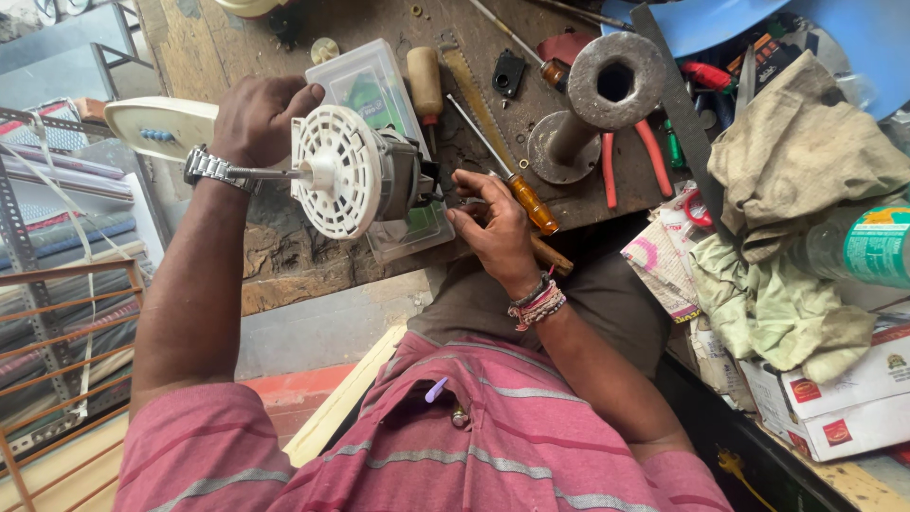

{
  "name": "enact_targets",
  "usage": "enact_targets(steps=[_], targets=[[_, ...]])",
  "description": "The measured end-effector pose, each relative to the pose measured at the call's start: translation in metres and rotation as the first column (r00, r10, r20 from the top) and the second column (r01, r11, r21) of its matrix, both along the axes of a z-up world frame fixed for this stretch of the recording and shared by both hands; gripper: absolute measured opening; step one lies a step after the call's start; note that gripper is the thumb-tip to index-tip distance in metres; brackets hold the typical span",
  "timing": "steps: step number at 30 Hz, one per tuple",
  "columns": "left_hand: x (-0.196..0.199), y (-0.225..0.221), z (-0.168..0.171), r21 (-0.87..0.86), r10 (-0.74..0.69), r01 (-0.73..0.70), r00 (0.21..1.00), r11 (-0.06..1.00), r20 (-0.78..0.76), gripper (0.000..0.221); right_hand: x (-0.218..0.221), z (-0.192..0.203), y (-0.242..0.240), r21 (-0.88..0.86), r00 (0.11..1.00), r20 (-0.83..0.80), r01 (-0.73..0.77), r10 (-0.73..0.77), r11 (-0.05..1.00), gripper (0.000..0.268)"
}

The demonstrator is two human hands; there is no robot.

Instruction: The person disassembles and reassembles a small electric motor, likely from a fan, using a screwdriver and hammer. They remove screws, separate the housing, inspect internal components, and then reassemble the unit on a cluttered workbench.

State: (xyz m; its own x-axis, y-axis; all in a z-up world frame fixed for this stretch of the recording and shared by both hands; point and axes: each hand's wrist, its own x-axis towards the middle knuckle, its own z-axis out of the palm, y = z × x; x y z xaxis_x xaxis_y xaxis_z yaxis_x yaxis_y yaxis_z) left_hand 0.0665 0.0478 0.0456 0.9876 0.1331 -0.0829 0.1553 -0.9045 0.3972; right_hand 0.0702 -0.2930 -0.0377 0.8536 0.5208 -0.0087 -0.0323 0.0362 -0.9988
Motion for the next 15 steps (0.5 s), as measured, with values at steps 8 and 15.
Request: enact_targets(steps=[8,15], targets=[[0.005,-0.005,0.007,0.004,0.023,-0.023,0.999,1.000,-0.038,0.052,-0.004,0.010,0.003,-0.043,0.981,0.194,0.038,-0.029,0.998,0.036],[0.002,-0.005,0.005,0.004,0.018,-0.018,1.000,1.000,-0.011,0.051,-0.004,0.021,0.003,-0.106,0.990,0.123,0.080,-0.067,0.991,0.022]])
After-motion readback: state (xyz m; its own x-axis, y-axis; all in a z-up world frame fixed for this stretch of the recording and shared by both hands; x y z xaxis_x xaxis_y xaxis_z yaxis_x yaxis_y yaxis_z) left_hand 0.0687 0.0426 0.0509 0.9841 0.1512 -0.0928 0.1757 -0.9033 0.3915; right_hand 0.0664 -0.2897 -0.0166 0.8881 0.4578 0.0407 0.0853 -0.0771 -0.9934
